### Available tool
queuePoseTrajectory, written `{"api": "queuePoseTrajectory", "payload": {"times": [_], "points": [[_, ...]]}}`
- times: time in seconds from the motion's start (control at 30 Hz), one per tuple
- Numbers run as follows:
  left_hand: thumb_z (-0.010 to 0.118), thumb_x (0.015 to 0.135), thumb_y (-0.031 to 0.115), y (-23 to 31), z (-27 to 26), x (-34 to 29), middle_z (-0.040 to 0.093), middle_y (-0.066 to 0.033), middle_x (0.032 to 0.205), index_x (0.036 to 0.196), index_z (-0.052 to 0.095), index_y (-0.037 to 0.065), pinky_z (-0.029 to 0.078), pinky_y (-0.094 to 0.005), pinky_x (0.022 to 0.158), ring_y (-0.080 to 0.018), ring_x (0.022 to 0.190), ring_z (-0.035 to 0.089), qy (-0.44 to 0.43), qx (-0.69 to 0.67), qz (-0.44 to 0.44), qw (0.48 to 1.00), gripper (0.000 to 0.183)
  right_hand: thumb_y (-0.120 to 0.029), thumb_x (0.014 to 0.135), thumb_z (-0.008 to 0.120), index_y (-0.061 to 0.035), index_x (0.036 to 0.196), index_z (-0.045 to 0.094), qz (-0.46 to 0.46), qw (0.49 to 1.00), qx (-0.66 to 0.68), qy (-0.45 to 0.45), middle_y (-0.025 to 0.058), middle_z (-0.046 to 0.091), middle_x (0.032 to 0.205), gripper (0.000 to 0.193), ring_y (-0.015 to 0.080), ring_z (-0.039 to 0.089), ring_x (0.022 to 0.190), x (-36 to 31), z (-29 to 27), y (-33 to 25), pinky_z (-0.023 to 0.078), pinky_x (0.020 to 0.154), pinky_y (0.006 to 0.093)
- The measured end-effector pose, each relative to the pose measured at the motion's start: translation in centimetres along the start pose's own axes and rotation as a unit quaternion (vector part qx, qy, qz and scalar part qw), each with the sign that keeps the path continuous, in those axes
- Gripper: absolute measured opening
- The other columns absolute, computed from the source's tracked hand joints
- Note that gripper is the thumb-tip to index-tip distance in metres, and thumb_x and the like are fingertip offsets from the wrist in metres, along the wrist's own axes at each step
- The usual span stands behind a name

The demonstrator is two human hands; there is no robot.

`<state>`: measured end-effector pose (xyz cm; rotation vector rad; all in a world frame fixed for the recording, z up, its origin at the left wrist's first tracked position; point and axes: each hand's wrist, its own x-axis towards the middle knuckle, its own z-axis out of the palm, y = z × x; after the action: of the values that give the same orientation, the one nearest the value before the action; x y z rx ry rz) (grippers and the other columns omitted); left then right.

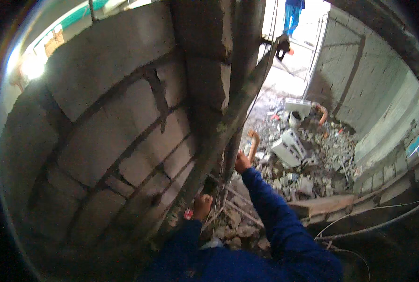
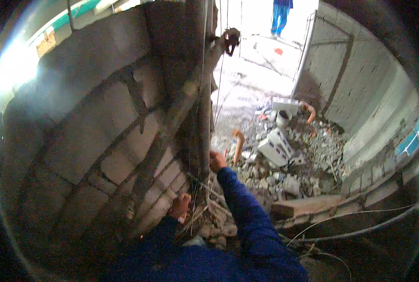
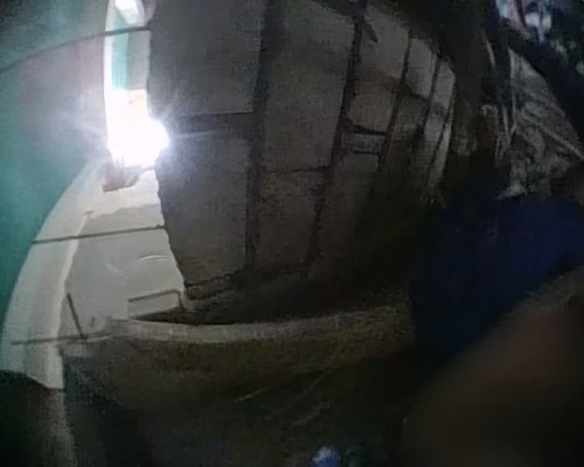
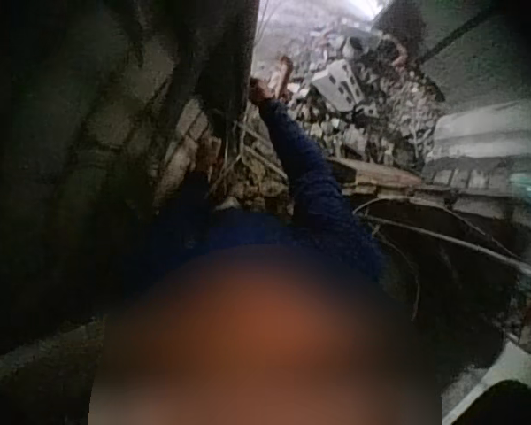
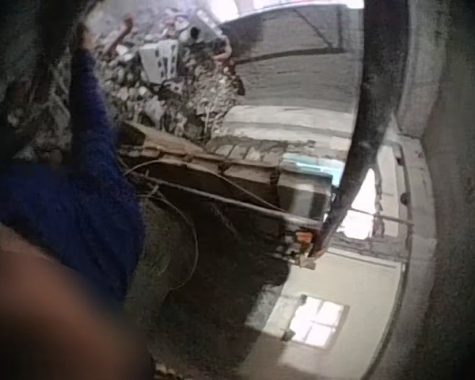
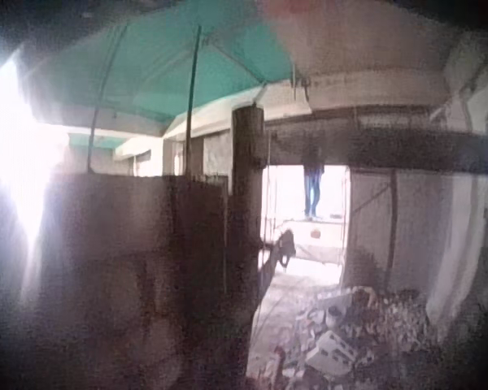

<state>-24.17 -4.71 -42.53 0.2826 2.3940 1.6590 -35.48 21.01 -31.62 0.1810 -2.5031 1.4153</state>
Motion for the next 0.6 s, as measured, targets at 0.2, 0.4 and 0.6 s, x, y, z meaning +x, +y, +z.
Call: {"api": "queuePoseTrajectory", "payload": {"times": [0.2, 0.4, 0.6], "points": [[0.053, 0.097, 0.025, 2.9, 2.7, -0.3, 0.049, -0.0052, 0.080, 0.101, 0.049, 0.005, 0.043, -0.0375, 0.063, -0.0131, 0.072, 0.050, -0.170, -0.417, -0.227, 0.863, 0.021, -0.009, 0.088, 0.056, 0.0034, 0.111, 0.062, 0.064, 0.970, 0.228, -0.052, 0.0117, 0.067, 0.109, 0.027, 0.0174, 0.060, 0.096, 0.0, 0.6, 0.8, 0.045, 0.088, 0.0309], [0.049, 0.098, 0.025, -0.9, 5.0, 1.3, 0.043, -0.0034, 0.074, 0.086, 0.048, 0.003, 0.041, -0.0335, 0.063, -0.0155, 0.067, 0.042, 0.026, -0.271, -0.186, 0.944, 0.025, -0.018, 0.094, 0.051, 0.0017, 0.111, 0.063, 0.022, 0.989, 0.136, -0.057, 0.0112, 0.067, 0.105, 0.028, 0.0177, 0.060, 0.096, -1.1, -0.9, -1.5, 0.046, 0.086, 0.0309], [0.051, 0.093, 0.016, -3.0, 2.1, 1.3, 0.056, -0.0104, 0.076, 0.079, 0.054, 0.003, 0.045, -0.0395, 0.070, -0.0229, 0.070, 0.052, -0.025, -0.116, -0.046, 0.992, 0.019, -0.033, 0.094, 0.053, -0.0118, 0.131, 0.050, 0.120, 0.922, 0.343, 0.133, 0.0057, 0.057, 0.096, 0.043, 0.0159, 0.057, 0.083, 0.5, -5.9, -8.2, 0.052, 0.072, 0.0311]]}}
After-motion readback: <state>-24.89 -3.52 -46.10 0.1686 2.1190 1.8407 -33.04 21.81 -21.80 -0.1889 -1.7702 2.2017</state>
